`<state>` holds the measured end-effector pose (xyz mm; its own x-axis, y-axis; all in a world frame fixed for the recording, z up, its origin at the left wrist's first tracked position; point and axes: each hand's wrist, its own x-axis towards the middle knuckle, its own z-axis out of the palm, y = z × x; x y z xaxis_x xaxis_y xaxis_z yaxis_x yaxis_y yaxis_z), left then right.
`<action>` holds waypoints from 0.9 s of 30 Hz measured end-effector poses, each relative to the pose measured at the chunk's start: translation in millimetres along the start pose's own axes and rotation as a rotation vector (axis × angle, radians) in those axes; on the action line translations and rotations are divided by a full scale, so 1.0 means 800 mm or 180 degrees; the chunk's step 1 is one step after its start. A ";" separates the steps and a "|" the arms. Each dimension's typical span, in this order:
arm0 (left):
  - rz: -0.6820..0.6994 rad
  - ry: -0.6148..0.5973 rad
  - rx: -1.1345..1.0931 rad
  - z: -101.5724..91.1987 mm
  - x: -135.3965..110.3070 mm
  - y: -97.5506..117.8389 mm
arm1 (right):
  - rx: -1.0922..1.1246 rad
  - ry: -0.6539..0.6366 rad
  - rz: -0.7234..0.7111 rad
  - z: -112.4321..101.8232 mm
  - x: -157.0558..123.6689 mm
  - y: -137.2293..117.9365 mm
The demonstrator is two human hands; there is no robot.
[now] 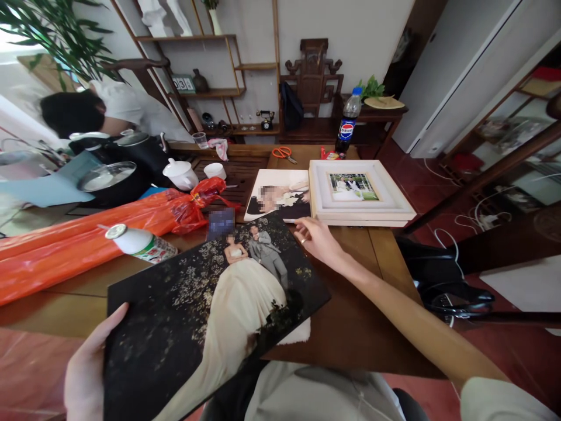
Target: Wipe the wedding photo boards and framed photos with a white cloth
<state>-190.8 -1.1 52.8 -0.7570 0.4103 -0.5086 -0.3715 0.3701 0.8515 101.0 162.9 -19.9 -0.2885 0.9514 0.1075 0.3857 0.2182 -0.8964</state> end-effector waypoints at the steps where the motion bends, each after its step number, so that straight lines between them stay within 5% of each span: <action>1: -0.0409 0.0074 -0.0128 0.004 -0.005 0.002 | -0.0925 -0.0069 -0.0644 -0.007 -0.004 0.002; 4: -0.1142 0.0141 -0.0360 0.012 -0.021 0.008 | -0.2718 0.0004 -0.1801 -0.030 -0.011 0.011; 8: -0.0985 -0.0029 -0.0189 0.013 -0.033 0.011 | -0.2850 0.0802 -0.1561 -0.080 -0.028 0.022; 12: -0.0997 -0.0152 -0.0004 0.016 -0.034 0.008 | -0.1138 0.0944 -0.0557 -0.119 -0.077 0.005; 15: -0.0904 -0.0653 -0.0009 0.033 -0.035 0.006 | 0.0901 -0.0263 0.0766 -0.120 -0.126 -0.024; 17: -0.0735 -0.1094 -0.0015 0.055 -0.039 0.004 | 0.1647 -0.0354 0.1429 -0.114 -0.155 -0.040; 23: -0.0255 -0.2360 0.0489 0.133 -0.055 -0.027 | 0.2051 0.1515 0.2137 -0.126 -0.217 -0.031; 27: 0.1051 -0.3304 0.0995 0.137 -0.057 -0.053 | 0.1976 0.2168 0.2370 -0.156 -0.255 -0.008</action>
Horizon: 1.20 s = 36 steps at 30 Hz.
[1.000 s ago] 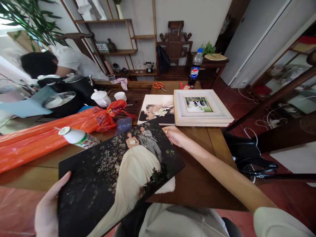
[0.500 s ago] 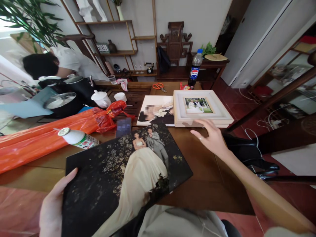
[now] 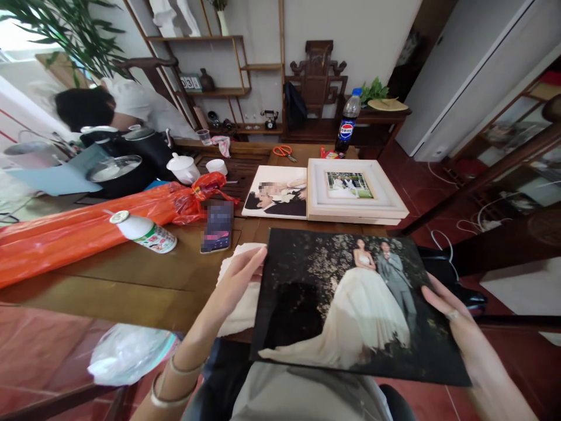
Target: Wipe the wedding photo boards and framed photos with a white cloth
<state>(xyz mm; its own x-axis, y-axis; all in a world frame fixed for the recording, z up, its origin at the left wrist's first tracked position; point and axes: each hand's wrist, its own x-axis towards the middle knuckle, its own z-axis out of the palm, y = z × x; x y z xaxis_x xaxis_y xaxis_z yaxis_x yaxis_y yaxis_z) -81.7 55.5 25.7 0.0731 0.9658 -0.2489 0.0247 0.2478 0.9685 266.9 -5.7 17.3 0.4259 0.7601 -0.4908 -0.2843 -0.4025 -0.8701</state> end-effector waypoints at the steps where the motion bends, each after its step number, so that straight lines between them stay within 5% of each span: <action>1: 0.0300 -0.0120 0.0362 -0.003 -0.006 -0.004 | -0.0072 0.0160 0.0039 -0.013 0.001 0.001; 5: 0.1310 -0.0619 0.2233 -0.028 -0.041 -0.023 | -0.0294 0.0640 0.0353 -0.051 0.004 0.004; 8: 0.1618 -0.0784 0.3259 -0.040 -0.056 -0.046 | -0.0438 0.1013 0.0441 -0.068 0.010 0.006; 14: 0.1762 -0.0730 0.3327 -0.054 -0.059 -0.068 | -0.0648 0.1032 0.0247 -0.081 0.024 0.002; 20: 0.1891 -0.0123 0.3670 -0.055 -0.076 -0.069 | -0.0716 0.0868 0.0266 -0.080 0.043 -0.003; 31: 0.2118 0.1440 0.3601 -0.024 -0.073 -0.115 | -0.0952 0.0276 -0.0129 -0.077 0.077 -0.006; 36: 0.2515 0.2433 0.3607 -0.021 -0.076 -0.149 | -0.1153 0.0094 -0.0304 -0.060 0.073 0.004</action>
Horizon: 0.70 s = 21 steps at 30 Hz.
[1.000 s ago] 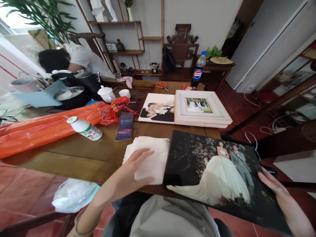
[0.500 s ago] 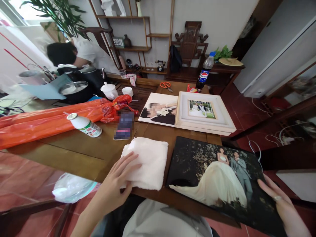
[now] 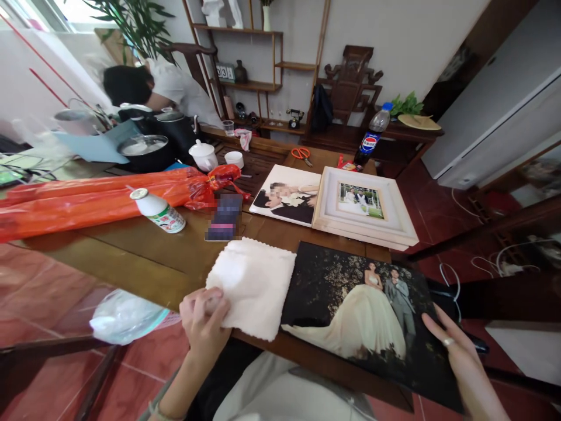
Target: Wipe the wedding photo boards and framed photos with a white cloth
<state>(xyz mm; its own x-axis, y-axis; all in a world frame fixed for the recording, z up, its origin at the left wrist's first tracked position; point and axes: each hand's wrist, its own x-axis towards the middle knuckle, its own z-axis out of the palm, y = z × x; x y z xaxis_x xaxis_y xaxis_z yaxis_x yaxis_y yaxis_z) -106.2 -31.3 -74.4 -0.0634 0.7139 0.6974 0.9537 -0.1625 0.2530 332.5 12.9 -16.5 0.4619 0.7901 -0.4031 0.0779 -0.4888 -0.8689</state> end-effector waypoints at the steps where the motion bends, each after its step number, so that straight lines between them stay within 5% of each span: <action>1: -0.0007 0.0115 -0.0002 0.003 -0.006 -0.003 | -0.0023 0.0016 -0.0007 0.005 -0.003 0.002; 8: -0.0363 -0.0041 -0.0218 0.004 -0.007 -0.008 | 0.0106 0.0139 0.0281 0.031 -0.014 0.015; 16: -0.0591 -0.0427 -0.0772 -0.010 0.012 -0.002 | -0.0313 -0.0063 -0.0493 0.033 -0.006 0.022; 21: -0.0392 -0.0473 -0.0598 -0.008 0.015 -0.015 | -0.0460 -0.0159 -0.0506 0.039 -0.013 0.013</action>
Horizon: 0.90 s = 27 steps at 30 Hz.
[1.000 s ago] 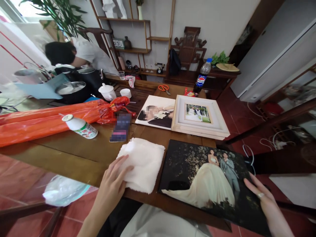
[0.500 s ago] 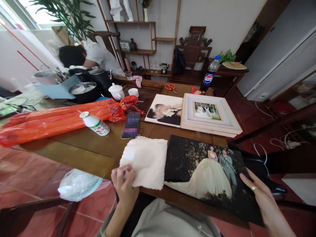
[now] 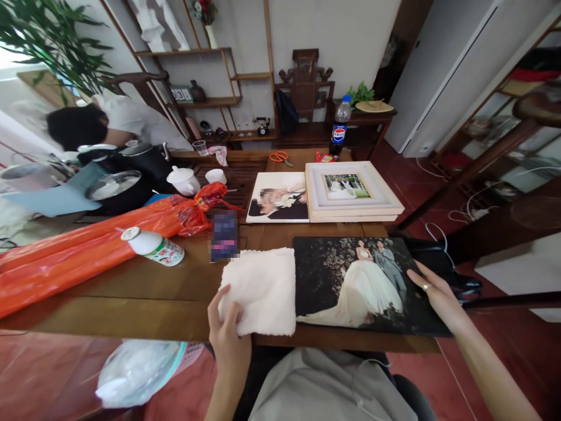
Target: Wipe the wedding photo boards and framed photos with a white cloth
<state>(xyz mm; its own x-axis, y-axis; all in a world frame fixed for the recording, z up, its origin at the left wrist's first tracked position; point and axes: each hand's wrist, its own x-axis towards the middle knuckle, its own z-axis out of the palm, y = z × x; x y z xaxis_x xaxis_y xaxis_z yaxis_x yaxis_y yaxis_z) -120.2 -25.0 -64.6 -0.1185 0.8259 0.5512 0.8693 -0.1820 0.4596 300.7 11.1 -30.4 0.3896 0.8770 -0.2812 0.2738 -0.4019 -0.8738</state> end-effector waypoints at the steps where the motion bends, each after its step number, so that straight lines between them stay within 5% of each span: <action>1: -0.0034 -0.0075 0.0014 -0.001 0.001 -0.001 | 0.0010 -0.0051 -0.0030 0.001 -0.001 -0.001; 6: 0.0042 -0.0595 0.0197 -0.019 0.010 0.003 | -0.0245 0.0021 -0.0350 0.005 0.004 0.000; 9: 0.0287 -0.0574 0.0194 -0.037 0.009 0.012 | -0.0852 0.0033 -0.0551 0.002 0.011 0.001; 16: 0.1804 -0.0600 -0.0126 -0.034 -0.007 0.023 | -0.2654 -0.0079 -0.0780 -0.015 0.022 -0.003; 22: 0.1982 0.0092 -0.0065 -0.007 -0.011 0.018 | -0.2718 -0.0133 -0.1213 -0.014 0.022 0.007; 27: 0.1962 -0.0401 0.0600 -0.010 0.009 0.039 | -0.2507 0.0321 -0.2162 -0.003 0.017 0.008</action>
<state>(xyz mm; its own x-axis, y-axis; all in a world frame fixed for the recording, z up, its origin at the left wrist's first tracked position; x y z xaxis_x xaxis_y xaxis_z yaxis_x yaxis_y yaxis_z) -97.7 -29.1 -40.3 0.4753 0.6585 0.5835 0.8305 -0.5547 -0.0506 309.7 20.3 -38.9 0.0007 0.9711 0.2385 0.9443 0.0779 -0.3196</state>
